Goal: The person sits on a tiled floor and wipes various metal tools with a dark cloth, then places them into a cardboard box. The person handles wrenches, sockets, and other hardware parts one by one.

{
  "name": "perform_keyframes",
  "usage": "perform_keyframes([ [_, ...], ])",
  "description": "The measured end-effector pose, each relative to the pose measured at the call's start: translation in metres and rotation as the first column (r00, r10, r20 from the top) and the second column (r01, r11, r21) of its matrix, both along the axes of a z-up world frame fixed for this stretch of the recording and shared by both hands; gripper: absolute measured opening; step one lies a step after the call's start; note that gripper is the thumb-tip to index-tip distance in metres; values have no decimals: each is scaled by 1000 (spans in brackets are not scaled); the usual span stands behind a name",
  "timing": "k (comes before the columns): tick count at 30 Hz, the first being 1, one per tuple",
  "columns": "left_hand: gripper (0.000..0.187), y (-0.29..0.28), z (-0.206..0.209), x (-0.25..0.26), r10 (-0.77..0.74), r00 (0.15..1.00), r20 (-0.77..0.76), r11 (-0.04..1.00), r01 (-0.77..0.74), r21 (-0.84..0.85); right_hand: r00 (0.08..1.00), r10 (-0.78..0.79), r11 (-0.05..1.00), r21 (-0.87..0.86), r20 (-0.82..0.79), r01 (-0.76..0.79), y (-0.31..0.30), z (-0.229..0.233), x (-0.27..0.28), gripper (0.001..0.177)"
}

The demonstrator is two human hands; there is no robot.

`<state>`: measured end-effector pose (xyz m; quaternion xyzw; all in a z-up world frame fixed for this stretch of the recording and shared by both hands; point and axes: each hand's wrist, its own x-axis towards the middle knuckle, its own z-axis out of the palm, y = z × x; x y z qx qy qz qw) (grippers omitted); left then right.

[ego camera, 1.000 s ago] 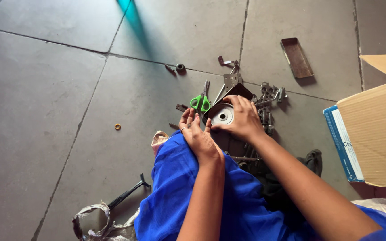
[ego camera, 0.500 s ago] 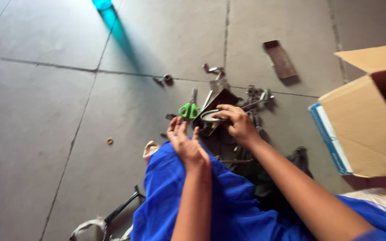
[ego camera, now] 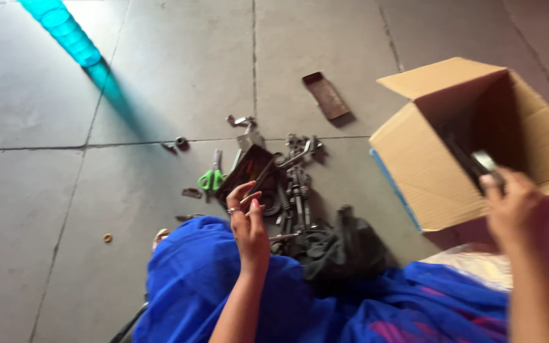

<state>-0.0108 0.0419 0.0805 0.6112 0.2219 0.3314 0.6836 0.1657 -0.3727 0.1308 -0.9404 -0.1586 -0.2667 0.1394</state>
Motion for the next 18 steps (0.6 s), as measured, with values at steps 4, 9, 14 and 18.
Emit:
perform_keyframes([
  [4, 33, -34, 29, -9, -163, 984, -77, 836, 179, 519, 973, -214, 974, -96, -85, 206, -8, -28, 2, 46],
  [9, 42, -93, 59, 13, -339, 930, -141, 559, 320, 765, 983, -176, 984, 39, 53, 175, 3, -25, -3, 36],
  [14, 75, -192, 79, 82, -449, 857, -252, 271, 400, 876, 985, -127, 938, 337, 117, 80, 12, -14, -9, 32],
  [18, 47, -250, 85, 129, -485, 799, -356, 115, 462, 880, 967, -203, 731, 681, 155, 44, 3, -7, -12, 36],
])
